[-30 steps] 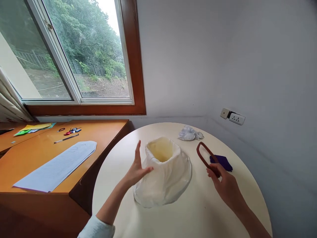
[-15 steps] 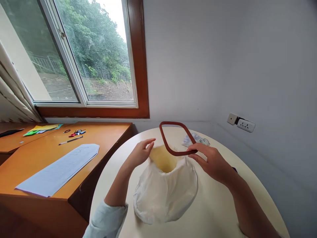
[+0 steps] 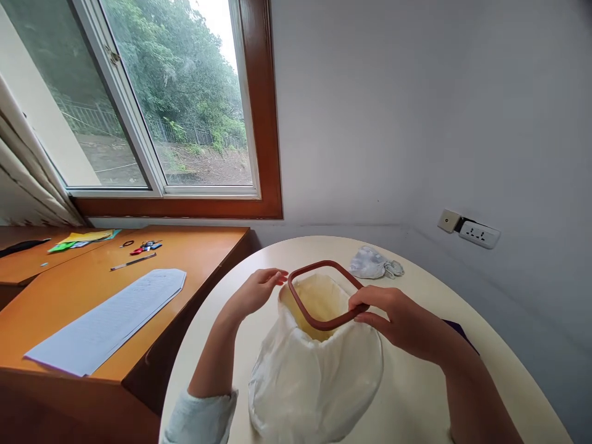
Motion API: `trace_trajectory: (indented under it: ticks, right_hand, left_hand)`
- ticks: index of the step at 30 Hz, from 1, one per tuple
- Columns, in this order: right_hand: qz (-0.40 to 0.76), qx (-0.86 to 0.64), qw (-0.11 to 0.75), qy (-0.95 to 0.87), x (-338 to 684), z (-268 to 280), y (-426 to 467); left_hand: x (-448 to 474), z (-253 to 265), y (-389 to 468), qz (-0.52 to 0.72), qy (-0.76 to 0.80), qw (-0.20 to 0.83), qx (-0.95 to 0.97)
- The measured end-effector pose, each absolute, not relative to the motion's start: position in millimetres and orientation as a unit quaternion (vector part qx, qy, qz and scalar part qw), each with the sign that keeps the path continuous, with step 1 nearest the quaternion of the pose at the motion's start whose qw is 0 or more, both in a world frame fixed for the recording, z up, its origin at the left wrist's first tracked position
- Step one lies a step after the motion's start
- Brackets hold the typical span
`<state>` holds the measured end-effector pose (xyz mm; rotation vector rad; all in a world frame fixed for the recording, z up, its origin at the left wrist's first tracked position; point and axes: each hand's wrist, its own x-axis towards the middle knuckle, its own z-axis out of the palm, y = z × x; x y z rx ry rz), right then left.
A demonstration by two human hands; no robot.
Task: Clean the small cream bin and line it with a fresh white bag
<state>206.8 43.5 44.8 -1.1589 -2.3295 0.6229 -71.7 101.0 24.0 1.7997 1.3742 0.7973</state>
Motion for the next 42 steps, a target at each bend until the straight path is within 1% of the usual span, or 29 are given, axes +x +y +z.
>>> trace_trajectory:
  ticks: [3,5,12,16,22,30,34,37,40,42]
  right_hand:
    - [0.231,-0.411,0.228,-0.852,205.7,44.4,42.5]
    - [0.236,-0.401,0.226,-0.856,202.1,43.9,42.4]
    - [0.242,-0.377,0.217,-0.868,192.7,38.7,46.6]
    - [0.254,-0.368,0.224,-0.866,196.7,36.2,48.4]
    - [0.23,-0.399,0.212,-0.862,201.4,33.8,49.2]
    - [0.257,-0.406,0.199,-0.854,202.1,34.0,50.0]
    - [0.252,-0.406,0.198,-0.856,201.6,34.5,49.7]
    - [0.224,-0.402,0.218,-0.861,200.5,36.2,48.4]
    - [0.181,-0.403,0.27,-0.855,199.7,38.4,46.6]
    - [0.158,-0.409,0.309,-0.844,199.4,38.8,46.3]
  left_hand:
    - [-73.1,27.7,97.7,0.319,0.528,0.377,0.691]
    - [-72.5,29.4,94.8,0.313,0.521,0.37,0.703]
    - [-69.0,25.1,94.5,0.295,0.531,0.319,0.728]
    - [-65.3,23.5,95.1,0.294,0.542,0.264,0.742]
    - [-60.6,22.8,94.2,0.277,0.563,0.214,0.748]
    - [-57.7,21.9,95.2,0.249,0.575,0.201,0.753]
    - [-56.7,21.8,94.6,0.248,0.577,0.197,0.753]
    - [-55.1,24.3,91.8,0.284,0.583,0.168,0.743]
    - [-54.7,31.4,86.9,0.342,0.583,0.138,0.724]
    - [-55.8,37.1,84.1,0.375,0.576,0.149,0.71]
